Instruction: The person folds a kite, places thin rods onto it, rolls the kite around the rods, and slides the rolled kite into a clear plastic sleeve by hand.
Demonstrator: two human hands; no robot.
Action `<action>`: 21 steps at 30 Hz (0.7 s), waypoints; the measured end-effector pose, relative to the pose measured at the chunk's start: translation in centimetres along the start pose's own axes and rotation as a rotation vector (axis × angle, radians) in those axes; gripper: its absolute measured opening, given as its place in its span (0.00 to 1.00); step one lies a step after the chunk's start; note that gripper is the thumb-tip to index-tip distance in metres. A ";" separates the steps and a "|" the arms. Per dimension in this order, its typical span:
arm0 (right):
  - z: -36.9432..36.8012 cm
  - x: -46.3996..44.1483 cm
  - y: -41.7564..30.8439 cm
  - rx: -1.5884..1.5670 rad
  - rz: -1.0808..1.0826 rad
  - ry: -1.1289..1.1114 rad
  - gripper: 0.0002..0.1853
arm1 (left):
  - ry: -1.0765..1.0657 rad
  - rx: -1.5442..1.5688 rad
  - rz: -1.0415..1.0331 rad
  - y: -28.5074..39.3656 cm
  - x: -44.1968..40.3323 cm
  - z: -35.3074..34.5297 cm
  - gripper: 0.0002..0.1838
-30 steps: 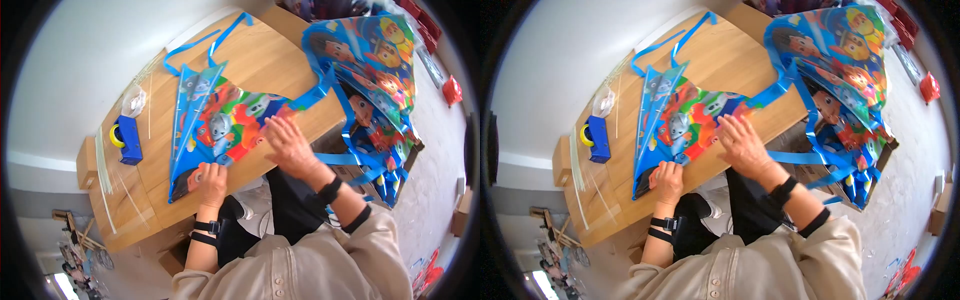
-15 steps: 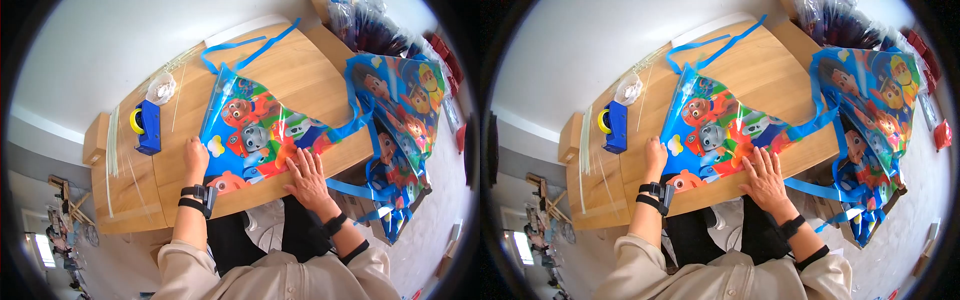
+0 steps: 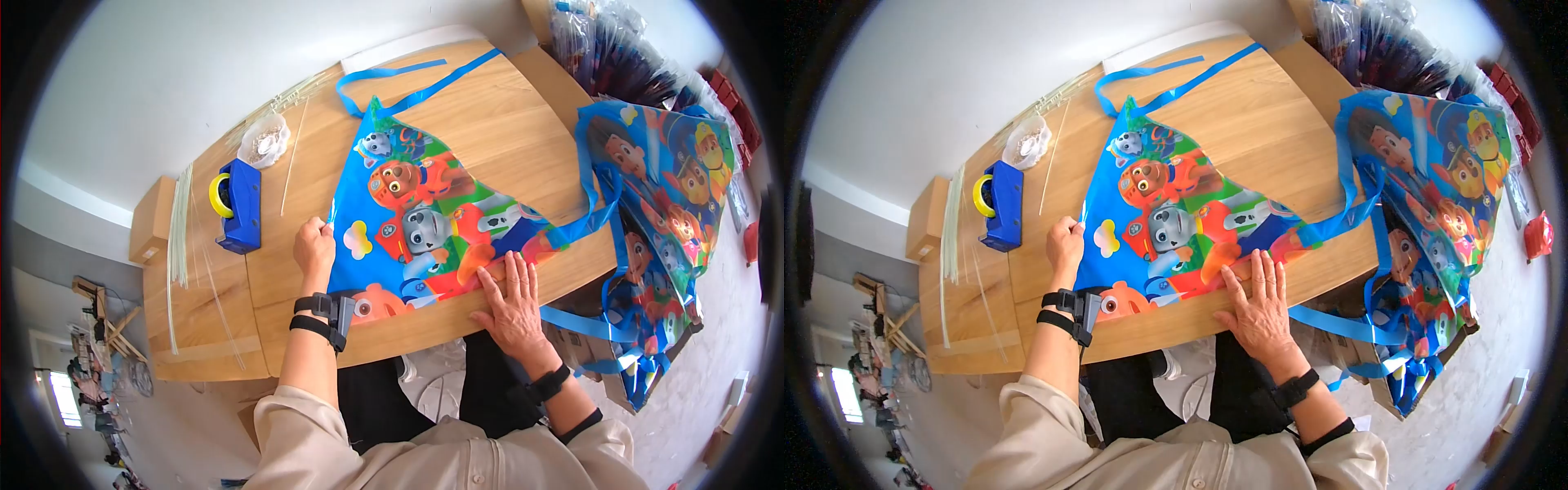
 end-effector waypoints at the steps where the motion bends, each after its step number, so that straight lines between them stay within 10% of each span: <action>1: 0.0 0.0 0.0 0.002 -0.002 -0.007 0.40 | -0.006 0.001 0.004 -0.1 -0.1 -0.2 0.09; 21: -1.2 -1.8 0.0 -0.020 0.088 0.004 0.43 | 0.117 -0.153 -0.108 -0.6 -0.2 -2.2 0.12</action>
Point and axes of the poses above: each hand's wrist, its own x-axis away from the middle knuckle, its own z-axis out of the back of the hand, y = z × x, the point moved 6 cm from there along -x, towards the middle knuckle, and after that the axes turned 4 degrees about x, right-handed, at the moved point
